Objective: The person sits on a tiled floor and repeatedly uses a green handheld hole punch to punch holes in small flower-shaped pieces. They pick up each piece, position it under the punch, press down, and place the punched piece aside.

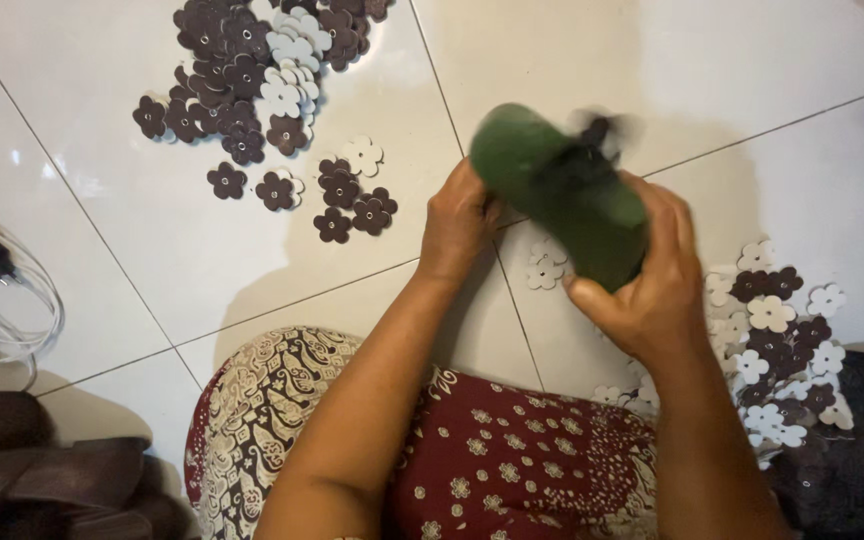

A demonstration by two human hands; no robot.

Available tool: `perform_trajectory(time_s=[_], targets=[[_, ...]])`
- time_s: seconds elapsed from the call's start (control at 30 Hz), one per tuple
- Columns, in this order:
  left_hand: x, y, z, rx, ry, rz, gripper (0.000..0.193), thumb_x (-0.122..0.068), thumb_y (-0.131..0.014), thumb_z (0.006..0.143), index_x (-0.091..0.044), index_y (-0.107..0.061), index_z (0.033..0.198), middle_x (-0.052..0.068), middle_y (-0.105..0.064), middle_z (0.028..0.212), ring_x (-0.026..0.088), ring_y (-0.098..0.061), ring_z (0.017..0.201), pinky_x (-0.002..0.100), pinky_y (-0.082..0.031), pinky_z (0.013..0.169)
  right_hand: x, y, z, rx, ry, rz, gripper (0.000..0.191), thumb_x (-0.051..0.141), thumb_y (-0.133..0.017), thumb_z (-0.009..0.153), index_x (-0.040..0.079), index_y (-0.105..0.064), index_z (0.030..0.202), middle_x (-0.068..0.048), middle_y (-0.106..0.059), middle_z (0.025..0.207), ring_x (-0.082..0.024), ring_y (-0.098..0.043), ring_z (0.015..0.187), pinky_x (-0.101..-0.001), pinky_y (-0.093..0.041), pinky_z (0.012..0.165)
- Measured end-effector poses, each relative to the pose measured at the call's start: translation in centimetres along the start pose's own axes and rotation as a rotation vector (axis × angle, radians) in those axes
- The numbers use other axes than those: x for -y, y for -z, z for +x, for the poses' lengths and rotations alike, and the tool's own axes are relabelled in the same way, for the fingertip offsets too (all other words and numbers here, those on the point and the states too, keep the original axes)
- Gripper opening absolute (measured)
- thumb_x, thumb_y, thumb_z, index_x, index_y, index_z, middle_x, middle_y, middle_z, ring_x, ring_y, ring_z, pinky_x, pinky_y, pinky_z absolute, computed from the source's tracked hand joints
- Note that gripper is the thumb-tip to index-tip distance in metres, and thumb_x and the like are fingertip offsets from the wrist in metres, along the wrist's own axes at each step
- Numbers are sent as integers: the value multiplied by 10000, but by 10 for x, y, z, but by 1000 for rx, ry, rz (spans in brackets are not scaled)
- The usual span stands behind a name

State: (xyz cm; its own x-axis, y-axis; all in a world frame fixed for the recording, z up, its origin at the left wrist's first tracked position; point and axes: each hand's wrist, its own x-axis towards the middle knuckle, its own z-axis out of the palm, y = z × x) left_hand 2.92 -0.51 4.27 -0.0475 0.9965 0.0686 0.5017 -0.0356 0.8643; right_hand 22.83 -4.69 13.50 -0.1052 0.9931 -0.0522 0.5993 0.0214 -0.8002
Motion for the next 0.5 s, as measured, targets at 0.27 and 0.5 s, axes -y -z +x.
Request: perform_trajectory(time_s=[0.27,0.5], targets=[[0,5,8,-114,322,-692,121,-123,-634,1032,-78,-609,1141,52,-686,999,162,-686,908,305,-593,832,-44,-6,6,-155,-143,-7,851,152,-765,878,-44,-294,1559,-224,-459,1430,-349,-549,1311,-482,-515,1095],[4,30,20,-187,289,-126,237,-217,-646,1003,-85,-679,1197,47,-678,1067,195,-690,893,329,-554,801,-71,-12,14,-157,-302,-579,896,230,-787,817,18,-317,1549,-216,-392,1409,-392,-432,1308,-555,-415,1095]])
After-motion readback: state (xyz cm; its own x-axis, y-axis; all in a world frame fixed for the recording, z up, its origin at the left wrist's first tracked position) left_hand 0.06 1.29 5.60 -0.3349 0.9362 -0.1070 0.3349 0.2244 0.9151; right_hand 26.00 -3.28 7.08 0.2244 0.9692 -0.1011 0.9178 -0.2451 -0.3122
